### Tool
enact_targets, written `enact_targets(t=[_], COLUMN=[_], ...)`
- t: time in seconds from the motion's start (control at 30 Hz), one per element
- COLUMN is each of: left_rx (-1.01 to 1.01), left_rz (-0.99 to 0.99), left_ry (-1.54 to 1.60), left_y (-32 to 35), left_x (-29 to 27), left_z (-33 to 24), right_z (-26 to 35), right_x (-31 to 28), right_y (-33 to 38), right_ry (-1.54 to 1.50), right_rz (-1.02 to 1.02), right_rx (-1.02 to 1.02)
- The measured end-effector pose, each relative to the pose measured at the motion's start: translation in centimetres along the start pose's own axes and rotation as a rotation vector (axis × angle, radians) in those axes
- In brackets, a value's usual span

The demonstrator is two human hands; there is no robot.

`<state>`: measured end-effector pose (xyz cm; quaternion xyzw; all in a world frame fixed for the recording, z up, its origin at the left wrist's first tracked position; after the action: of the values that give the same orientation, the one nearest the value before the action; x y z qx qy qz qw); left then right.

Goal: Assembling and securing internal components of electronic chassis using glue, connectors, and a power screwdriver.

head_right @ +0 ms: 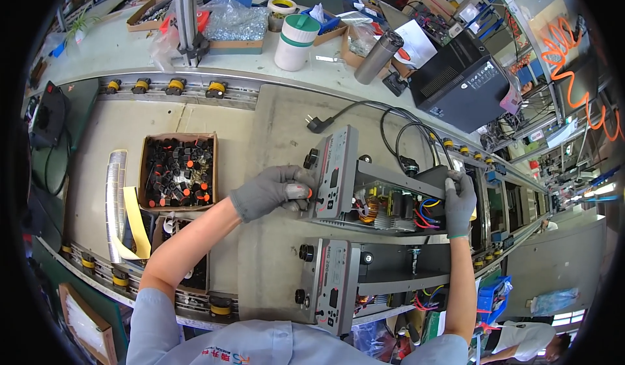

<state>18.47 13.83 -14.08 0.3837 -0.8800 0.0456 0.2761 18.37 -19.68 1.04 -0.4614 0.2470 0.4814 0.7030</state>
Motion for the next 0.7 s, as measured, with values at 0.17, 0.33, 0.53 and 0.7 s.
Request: enact_targets(t=[0.17,0.33,0.53,0.7], left_rx=[0.025,-0.021,-0.033,-0.008], left_rz=[0.026,0.081,0.117,0.097], left_ry=[0.008,-0.006,0.003,-0.067], left_y=[-0.59,-0.67,-0.65,-0.62], left_x=[0.44,0.01,0.8,0.78], left_z=[-0.44,-0.69,-0.56,-0.83], right_z=[-0.49,-0.51,-0.68,-0.38], right_x=[-0.16,-0.01,0.17,0.13], right_y=[0.07,-0.07,-0.13,-0.17], right_ry=[-0.008,-0.048,0.037,0.056], right_rz=[-0.024,-0.021,0.016,-0.002], right_rx=[-0.045,-0.051,0.009,-0.007])
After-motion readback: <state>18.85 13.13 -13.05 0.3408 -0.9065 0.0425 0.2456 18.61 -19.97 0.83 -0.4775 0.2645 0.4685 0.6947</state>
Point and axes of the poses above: each hand's wrist, its own y-axis away from the middle knuckle, its own x-axis out of the palm, z = x × y, the point moved 9 cm from there along -y, towards the middle knuckle, and after that the axes turned 4 degrees about z, right-handed, at the moved point
